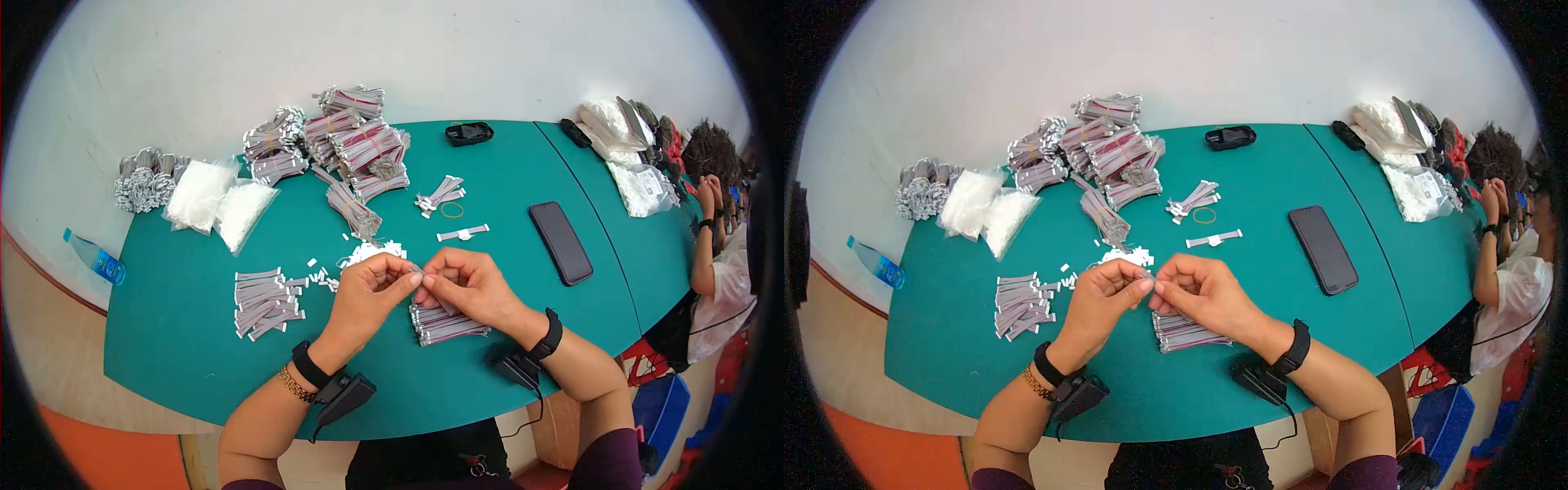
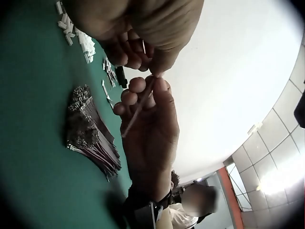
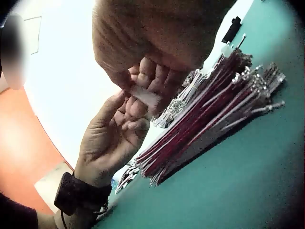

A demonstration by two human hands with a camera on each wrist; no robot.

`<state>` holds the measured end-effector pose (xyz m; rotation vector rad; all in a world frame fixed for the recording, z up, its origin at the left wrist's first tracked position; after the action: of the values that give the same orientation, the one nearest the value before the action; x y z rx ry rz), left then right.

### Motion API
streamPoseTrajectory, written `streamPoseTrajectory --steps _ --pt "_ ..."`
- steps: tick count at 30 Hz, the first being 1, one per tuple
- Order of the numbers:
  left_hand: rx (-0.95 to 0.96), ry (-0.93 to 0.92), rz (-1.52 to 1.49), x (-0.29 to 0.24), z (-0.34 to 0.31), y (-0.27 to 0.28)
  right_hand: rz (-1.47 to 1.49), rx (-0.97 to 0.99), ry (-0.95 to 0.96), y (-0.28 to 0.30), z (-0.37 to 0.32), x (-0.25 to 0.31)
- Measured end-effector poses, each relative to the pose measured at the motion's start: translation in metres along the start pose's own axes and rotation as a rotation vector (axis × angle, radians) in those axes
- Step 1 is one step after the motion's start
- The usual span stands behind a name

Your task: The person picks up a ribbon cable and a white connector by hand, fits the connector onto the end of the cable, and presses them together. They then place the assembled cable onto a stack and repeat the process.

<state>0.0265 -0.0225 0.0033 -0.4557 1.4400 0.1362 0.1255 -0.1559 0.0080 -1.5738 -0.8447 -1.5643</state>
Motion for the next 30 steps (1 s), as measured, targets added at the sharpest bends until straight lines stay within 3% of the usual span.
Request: streamPoseTrajectory --steps 6,9,18,30 --pt "0.057 -0.019 -0.007 -0.002 -0.001 -0.001 0.289 0.138 -0.238 0.006 -0.005 0.001" --pt "0.105 -0.043 -0.002 -0.003 0.0 -0.001 0.258 0.167 -0.237 0.007 -0.008 -0.003" --pt "0.041 0.048 -0.048 0.0 -0.004 -0.005 0.133 -0.022 -0.022 0.007 -0.013 0.004" --pt "-0.036 0.046 -0.047 0.0 -0.008 -0.012 0.065 -0.064 0.037 -0.001 -0.017 -0.003"
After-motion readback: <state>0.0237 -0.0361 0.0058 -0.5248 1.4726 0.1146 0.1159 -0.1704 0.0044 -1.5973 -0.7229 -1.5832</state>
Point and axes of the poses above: each hand's wrist, its own z-axis towards the middle knuckle, its own y-axis out of the back of the hand, x = y × z, the point moved 2 cm from there along z, towards the middle knuckle, and after that the axes turned 5 degrees about -x, right-handed, at the moved point
